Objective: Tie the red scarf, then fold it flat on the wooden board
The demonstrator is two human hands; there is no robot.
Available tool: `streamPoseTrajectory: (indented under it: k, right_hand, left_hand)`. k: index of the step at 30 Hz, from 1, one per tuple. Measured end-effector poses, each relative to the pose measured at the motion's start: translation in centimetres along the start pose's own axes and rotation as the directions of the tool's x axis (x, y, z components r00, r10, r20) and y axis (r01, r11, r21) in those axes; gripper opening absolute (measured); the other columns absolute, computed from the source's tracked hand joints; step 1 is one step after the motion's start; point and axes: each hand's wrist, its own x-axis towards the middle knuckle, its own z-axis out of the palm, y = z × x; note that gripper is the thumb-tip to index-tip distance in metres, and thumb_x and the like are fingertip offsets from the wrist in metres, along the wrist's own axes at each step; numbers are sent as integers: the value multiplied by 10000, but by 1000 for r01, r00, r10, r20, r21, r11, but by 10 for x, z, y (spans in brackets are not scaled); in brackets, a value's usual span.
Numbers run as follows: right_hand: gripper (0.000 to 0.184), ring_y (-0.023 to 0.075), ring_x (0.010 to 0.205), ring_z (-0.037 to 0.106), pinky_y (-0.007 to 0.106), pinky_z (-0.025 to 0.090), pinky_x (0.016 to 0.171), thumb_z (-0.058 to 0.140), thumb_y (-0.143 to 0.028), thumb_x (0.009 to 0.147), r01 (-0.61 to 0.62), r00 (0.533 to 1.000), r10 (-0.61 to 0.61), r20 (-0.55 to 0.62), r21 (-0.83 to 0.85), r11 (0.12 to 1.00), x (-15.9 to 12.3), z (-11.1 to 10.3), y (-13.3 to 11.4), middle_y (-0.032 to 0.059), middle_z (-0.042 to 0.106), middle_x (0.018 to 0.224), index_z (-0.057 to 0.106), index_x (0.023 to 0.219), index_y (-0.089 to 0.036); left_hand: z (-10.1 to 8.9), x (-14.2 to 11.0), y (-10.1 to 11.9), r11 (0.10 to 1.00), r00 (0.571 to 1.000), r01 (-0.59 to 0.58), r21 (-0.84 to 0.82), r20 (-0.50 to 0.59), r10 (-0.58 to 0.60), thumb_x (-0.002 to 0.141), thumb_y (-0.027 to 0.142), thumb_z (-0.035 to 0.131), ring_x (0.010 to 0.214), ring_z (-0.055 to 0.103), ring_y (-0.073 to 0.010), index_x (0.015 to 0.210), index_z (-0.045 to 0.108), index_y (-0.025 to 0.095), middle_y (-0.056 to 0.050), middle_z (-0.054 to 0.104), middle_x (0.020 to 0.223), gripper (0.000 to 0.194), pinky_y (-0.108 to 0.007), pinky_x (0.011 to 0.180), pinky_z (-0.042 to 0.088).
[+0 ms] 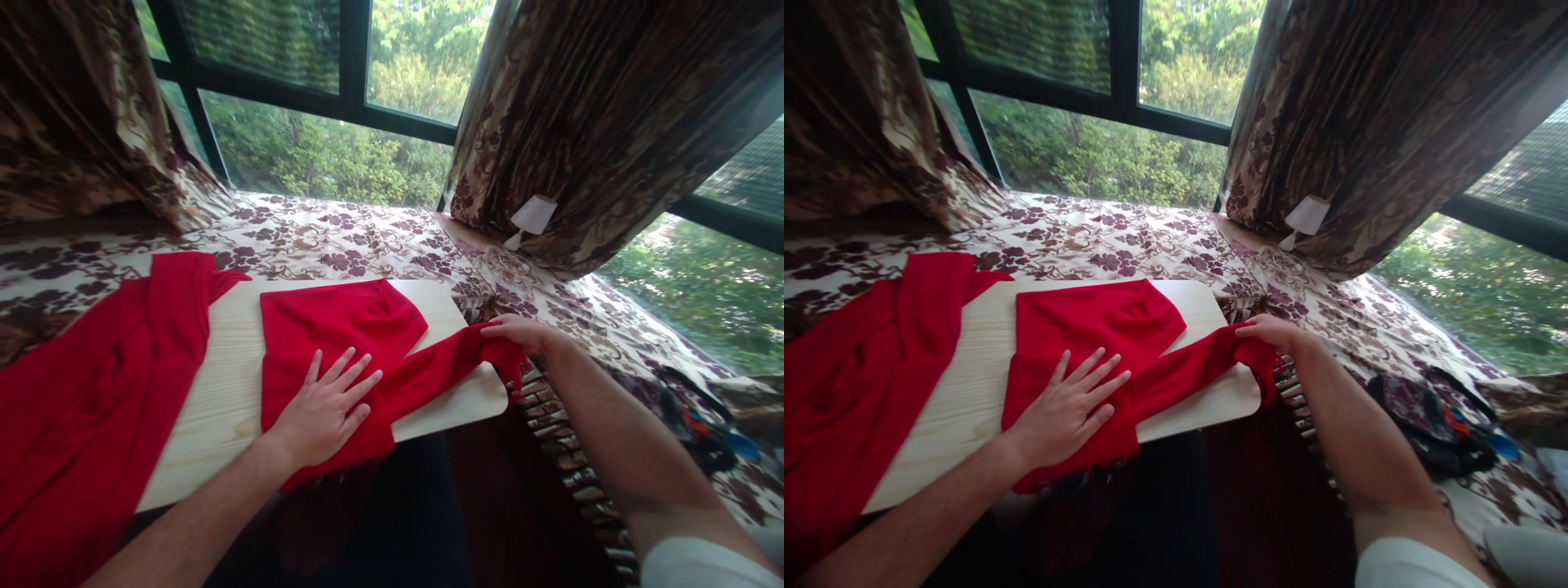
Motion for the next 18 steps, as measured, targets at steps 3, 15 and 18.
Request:
streamPoseTrajectory:
  k: [3,15,18]
  right_hand:
    - [397,183,637,675,272,557,569,842,-390,663,104,993,-109,37,117,988,-9,11,-12,72,745,827,688,955,-169]
    - [464,189,721,643,300,552,636,555,-250,751,616,787,-518,-335,475,628,22,80,-94,38,690,821,617,1204,-169]
    - [495,150,763,654,235,537,634,579,-84,647,654,749,-547,-374,552,518,60,100,-114,-4,691,837,596,1124,-215]
  left_hand:
    - [-3,0,-1,994,995,-97,-50,12,98,1027,415,368,1515,250,-235,1542,350,368,-8,408,1582,518,-543,1235,-23]
    - [-6,1,-2,989,986,-127,-81,101,135,1020,472,366,1500,289,-224,1480,456,398,18,398,1584,475,-512,1241,91]
    - [-7,1,-1,989,988,-121,-85,90,128,1016,460,383,1493,306,-224,1374,595,375,20,430,1567,425,-501,1245,104]
